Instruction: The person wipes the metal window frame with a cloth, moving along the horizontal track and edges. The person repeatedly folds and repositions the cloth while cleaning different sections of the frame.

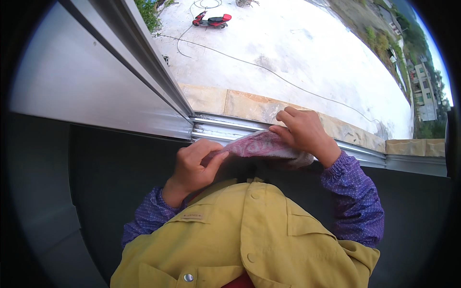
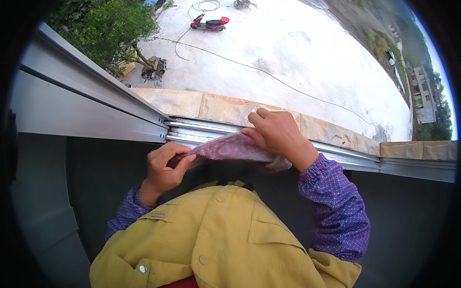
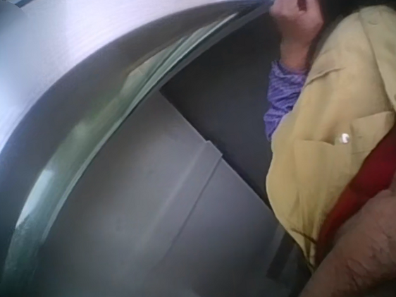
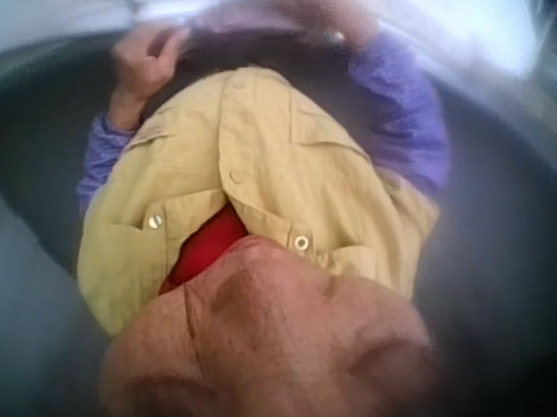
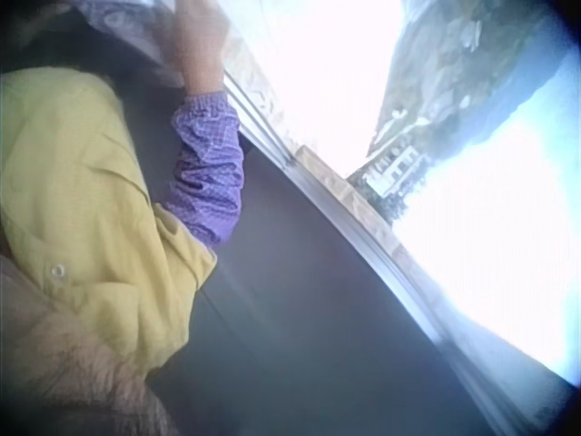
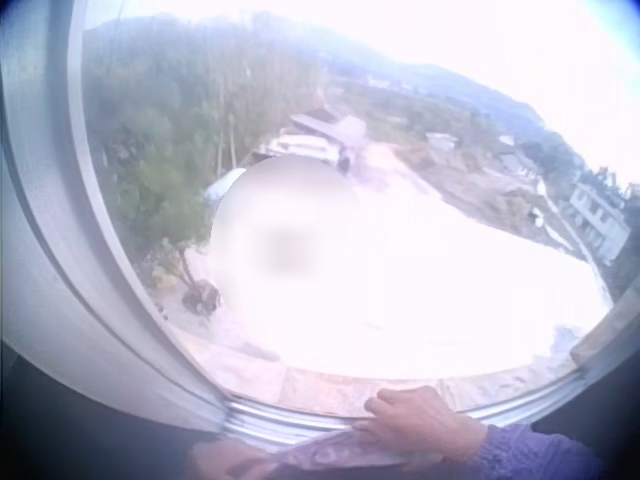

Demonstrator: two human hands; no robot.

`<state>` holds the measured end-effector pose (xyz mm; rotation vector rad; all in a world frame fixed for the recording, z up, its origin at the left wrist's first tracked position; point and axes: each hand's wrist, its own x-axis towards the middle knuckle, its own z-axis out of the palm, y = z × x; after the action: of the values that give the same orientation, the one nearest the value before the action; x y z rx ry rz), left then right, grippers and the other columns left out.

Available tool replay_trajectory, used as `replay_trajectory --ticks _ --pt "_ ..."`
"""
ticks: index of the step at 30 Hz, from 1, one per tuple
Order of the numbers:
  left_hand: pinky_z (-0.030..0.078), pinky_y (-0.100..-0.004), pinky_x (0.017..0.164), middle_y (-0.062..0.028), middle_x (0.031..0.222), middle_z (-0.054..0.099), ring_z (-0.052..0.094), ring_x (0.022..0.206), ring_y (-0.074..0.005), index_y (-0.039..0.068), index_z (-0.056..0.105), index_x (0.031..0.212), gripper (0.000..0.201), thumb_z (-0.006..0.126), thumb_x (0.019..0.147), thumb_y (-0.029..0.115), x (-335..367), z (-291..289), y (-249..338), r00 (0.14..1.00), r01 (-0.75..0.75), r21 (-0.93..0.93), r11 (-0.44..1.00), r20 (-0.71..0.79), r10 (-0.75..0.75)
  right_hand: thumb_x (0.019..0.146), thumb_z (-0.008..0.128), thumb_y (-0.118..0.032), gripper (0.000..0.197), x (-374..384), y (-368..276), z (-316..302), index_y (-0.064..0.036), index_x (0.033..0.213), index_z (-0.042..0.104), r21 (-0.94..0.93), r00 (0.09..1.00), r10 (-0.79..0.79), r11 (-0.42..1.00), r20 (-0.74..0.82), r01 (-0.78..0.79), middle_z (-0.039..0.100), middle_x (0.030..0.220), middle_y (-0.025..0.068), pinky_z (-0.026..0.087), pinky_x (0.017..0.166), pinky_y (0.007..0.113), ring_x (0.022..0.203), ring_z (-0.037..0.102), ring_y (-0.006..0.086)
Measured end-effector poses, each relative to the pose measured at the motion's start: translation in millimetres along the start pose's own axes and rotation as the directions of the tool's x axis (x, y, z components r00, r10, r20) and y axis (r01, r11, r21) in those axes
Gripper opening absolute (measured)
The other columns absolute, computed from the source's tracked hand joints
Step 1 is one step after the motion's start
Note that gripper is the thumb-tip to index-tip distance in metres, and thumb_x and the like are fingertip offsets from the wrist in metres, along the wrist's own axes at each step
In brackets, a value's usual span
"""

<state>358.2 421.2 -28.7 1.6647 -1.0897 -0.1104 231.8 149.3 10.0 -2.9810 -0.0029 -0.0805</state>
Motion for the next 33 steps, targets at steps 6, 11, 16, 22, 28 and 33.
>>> replay_trajectory --ticks 6,11,16,22,28,33 --pt "0.048 -0.0266 0.053 -0.0091 0.074 0.068 0.063 0.058 -0.0173 0.001 0.070 0.086 0.014 0.081 0.077 0.000 15.0 3.7 25.1 0.973 0.079 -0.196 0.977 0.228 -0.033 0.079 0.083 -0.038 0.037 -72.7 6.8 -83.7 -0.0044 0.088 0.070 0.414 0.938 0.088 0.881 0.334 -0.230 0.064 0.070 0.0114 0.047 0.056 0.037 0.060 0.062 0.0306" --pt "0.048 -0.0269 0.049 -0.0084 0.073 0.067 0.062 0.056 -0.0177 0.002 0.070 0.090 0.020 0.082 0.074 -0.003 48.0 1.2 48.0 0.959 -0.179 -0.188 0.966 0.186 0.214 0.071 0.081 -0.008 0.018 -71.5 7.2 -137.9 -0.0035 0.079 0.065 0.162 0.988 0.144 0.975 0.057 -0.151 0.059 0.067 0.0106 0.045 0.052 0.035 0.057 0.060 0.0290" --pt "0.048 -0.0269 0.049 -0.0091 0.070 0.065 0.061 0.053 -0.0182 0.002 0.069 0.091 0.020 0.080 0.075 -0.003 36.6 4.3 32.6 0.973 -0.176 -0.072 0.982 0.141 0.185 0.075 0.078 -0.016 0.021 -34.8 4.4 -59.7 -0.0090 0.082 0.060 -0.153 0.994 0.021 0.987 -0.108 -0.038 0.057 0.074 0.0063 0.048 0.055 0.039 0.066 0.063 0.0264" --pt "0.049 -0.0313 0.049 -0.0092 0.074 0.065 0.062 0.054 -0.0236 0.005 0.068 0.088 0.015 0.078 0.078 0.001 2.3 6.7 15.4 0.986 -0.047 -0.032 0.998 0.158 0.051 0.081 0.075 -0.024 0.022 12.6 -12.6 15.0 -0.0096 0.089 0.060 -0.122 0.996 -0.004 0.992 -0.092 -0.007 0.062 0.080 0.0059 0.052 0.058 0.040 0.073 0.067 0.0258" --pt "0.047 -0.0303 0.048 -0.0101 0.071 0.064 0.062 0.052 -0.0222 0.003 0.068 0.088 0.015 0.078 0.078 -0.001 7.2 18.8 15.0 0.985 -0.082 -0.070 0.994 0.145 0.092 0.081 0.076 -0.022 0.033 28.3 -8.3 8.3 -0.0059 0.100 0.054 -0.086 0.996 0.066 0.994 0.051 -0.062 0.066 0.083 0.0102 0.052 0.060 0.044 0.075 0.069 0.0316" --pt "0.045 -0.0291 0.048 -0.0114 0.068 0.063 0.060 0.052 -0.0213 0.001 0.069 0.091 0.018 0.080 0.077 -0.002 22.4 44.2 20.8 0.970 -0.138 -0.171 0.976 0.177 0.168 0.081 0.076 -0.025 0.036 11.4 7.7 2.3 -0.0043 0.101 0.053 -0.176 0.933 0.242 0.964 0.265 -0.200 0.071 0.083 0.0132 0.053 0.063 0.044 0.075 0.071 0.0336"
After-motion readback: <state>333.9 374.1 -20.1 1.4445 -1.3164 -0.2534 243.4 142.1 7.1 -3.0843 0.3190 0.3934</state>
